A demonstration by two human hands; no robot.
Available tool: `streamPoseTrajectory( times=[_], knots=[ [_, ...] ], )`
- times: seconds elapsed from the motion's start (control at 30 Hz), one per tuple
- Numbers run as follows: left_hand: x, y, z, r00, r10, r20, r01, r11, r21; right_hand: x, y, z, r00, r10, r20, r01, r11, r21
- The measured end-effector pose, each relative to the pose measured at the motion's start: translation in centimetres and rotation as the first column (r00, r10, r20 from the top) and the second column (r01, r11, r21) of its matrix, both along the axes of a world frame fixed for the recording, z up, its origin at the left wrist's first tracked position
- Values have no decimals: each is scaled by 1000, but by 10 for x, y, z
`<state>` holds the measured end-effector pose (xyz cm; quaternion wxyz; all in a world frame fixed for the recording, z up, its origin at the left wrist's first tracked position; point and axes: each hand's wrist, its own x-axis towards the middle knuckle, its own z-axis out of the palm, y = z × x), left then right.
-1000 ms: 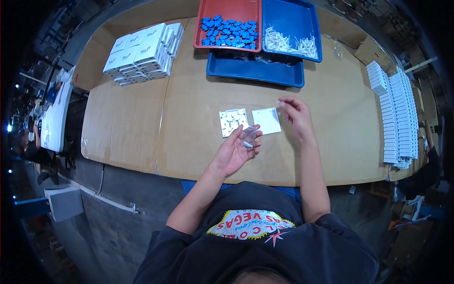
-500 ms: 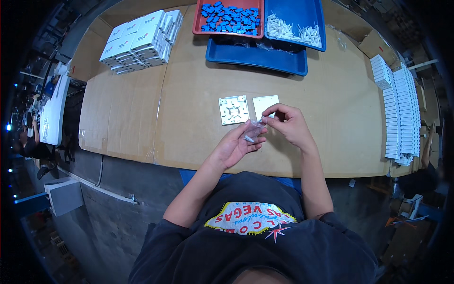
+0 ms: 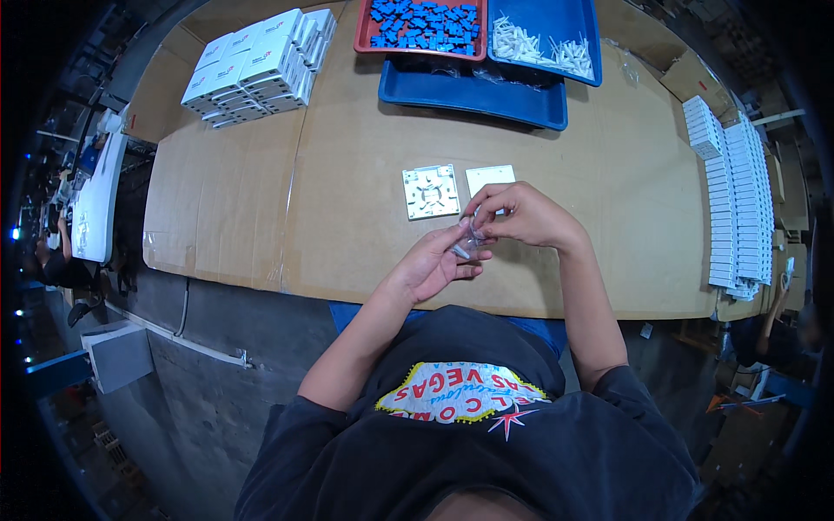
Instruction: The person assembles small electrical components by inserting blue components and circuit boards into plastic housings by hand, then packages the assembled units into product boxes.
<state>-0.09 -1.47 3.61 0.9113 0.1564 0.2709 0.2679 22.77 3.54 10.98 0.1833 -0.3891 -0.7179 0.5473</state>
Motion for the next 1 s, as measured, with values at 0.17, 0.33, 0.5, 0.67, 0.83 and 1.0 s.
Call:
streamPoseTrajectory(
  times=[0.17, 0.33, 0.5, 0.67, 0.83, 1.0],
  knots=[
    [0, 0, -6, 999, -17, 36, 18, 999, -26, 0, -3, 1, 998, 43, 48, -39, 997, -64],
    [0, 2, -6, 998, 9, 59, -8, 1000, -10, 1, -7, -5, 999, 34, -6, -34, 998, -48],
    [0, 1, -5, 998, 28, 61, -27, 999, -29, -7, -9, 6, 997, 54, 51, -52, 998, -35],
    [3, 0, -13, 989, 26, 143, -25, 1000, -14, -17, -11, -3, 997, 75, 31, -73, 995, -72],
    [2, 0, -16, 983, 43, 176, -39, 999, -27, -17, -8, 0, 998, 59, 31, -58, 997, -44],
    [1, -1, -14, 970, 73, 230, -60, 996, -64, -19, -7, 0, 995, 42, 88, -38, 998, -55]
  ],
)
